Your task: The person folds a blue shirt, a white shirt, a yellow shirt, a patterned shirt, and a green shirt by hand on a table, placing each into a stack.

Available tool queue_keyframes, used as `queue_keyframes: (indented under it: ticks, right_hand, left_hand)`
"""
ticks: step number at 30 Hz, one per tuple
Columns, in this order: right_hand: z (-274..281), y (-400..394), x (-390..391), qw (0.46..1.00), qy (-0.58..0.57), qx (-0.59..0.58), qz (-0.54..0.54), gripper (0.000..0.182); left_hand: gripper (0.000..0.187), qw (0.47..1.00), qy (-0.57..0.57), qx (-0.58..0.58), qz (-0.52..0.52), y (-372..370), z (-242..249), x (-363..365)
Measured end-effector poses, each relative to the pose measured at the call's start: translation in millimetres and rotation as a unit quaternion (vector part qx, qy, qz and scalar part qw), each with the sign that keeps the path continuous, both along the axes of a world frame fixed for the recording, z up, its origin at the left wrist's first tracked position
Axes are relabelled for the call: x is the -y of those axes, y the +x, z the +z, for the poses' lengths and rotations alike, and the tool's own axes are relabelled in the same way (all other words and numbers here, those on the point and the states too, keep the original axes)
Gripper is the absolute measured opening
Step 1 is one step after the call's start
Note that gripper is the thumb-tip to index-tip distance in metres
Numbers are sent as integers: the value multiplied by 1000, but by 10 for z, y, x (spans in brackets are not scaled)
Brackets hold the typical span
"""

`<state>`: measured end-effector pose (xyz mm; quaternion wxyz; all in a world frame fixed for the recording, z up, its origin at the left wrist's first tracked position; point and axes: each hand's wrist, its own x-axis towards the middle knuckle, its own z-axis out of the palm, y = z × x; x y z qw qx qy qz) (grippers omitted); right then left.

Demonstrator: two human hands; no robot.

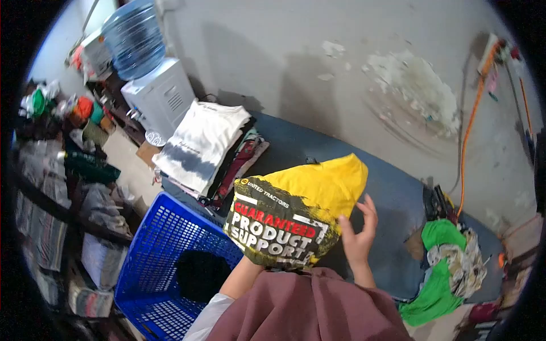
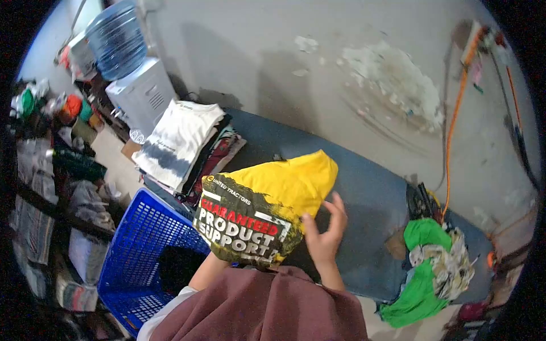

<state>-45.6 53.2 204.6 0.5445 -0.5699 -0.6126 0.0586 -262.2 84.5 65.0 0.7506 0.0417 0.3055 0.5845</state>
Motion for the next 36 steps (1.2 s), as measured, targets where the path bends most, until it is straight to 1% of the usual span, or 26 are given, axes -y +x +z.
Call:
queue_keyframes:
  ticks: [1,2,3,4,5,6,7,9,12,13,15,16,18,20,21,22,23,24,25,27,29,30,31,33,34,36]
  right_hand:
    - [-366,124,-68,986,-62,-150,25,34]
    - [-259,120,-47,891,-244,-355,140,33]
    - [-383,80,-81,784,-297,-494,230,42]
    - [-492,-9,-82,694,-334,-585,256,52]
    - [-399,-160,-59,649,-351,-604,300,57]
    - [-366,-309,-70,670,-344,-571,327,60]
    - [-400,-348,-117,674,-343,-554,347,54]
    - [-82,-480,-214,768,-342,-419,343,44]
    - [560,-1028,-615,821,-278,-349,357,34]
    - [677,-1156,-819,846,-248,-286,376,34]
    - [966,-1521,-1082,858,-168,-270,403,30]
    - [1112,-1745,-1188,856,-127,-266,425,30]
    - [1243,-2143,-1411,815,-130,-332,457,31]
    - [1204,-2484,-1573,775,-155,-388,474,30]
    - [1074,-2641,-1674,757,-173,-411,478,30]
    - [787,-2776,-1852,773,-179,-405,454,31]
    - [451,-2891,-1992,789,-188,-395,432,32]
    - [82,-2975,-2094,802,-225,-376,405,33]
    - [10,-3015,-1998,773,-340,-340,415,31]
    - [-330,-3045,-1929,720,-448,-328,416,30]
    - [-485,-3030,-1985,715,-440,-336,427,28]
    - [-520,-3008,-1985,715,-434,-342,429,27]
    - [-426,-3028,-1979,706,-442,-356,424,23]
    - [-345,-3013,-2021,736,-430,-322,411,20]
    - [-266,-2993,-2039,738,-425,-315,420,20]
    - [-128,-2921,-2042,743,-414,-302,431,20]
  left_hand:
    - [48,1000,-5,-3,2,-27,12,-11]
    - [49,1000,-8,-1,4,-50,3,-30]
    - [49,1000,-11,3,6,-62,4,-45]
    - [49,1000,-14,9,9,-45,15,-48]
    - [49,1000,-8,18,16,-57,53,-41]
    - [49,999,0,30,22,-83,126,-71]
    - [50,999,14,35,31,-154,228,-122]
    - [50,997,50,39,48,-387,527,-247]
    - [51,987,130,11,96,-1023,1157,-735]
    - [51,981,159,-1,114,-1262,1373,-932]
    - [52,964,212,-24,156,-1778,1729,-1320]
    - [52,956,233,-34,178,-2062,1877,-1497]
    - [52,942,247,-62,219,-2644,1962,-1732]
    - [53,935,229,-94,252,-3205,1764,-1805]
    - [53,934,221,-91,266,-3478,1533,-1771]
    - [53,937,212,-73,269,-3678,1304,-1709]
    - [63,932,235,34,272,-3820,1109,-1562]
    - [70,951,143,102,253,-3846,1030,-1264]
    - [74,962,75,66,254,-3982,754,-1136]
    - [69,966,8,28,256,-3918,774,-903]
    - [62,960,93,-142,224,-3976,523,-940]
    - [54,952,91,-180,231,-4006,508,-956]
    - [54,925,74,-246,281,-3925,598,-943]
    - [55,849,53,-373,371,-3745,921,-966]
    - [58,833,57,-363,415,-3637,1135,-927]
    - [57,807,27,-415,418,-3491,1383,-774]
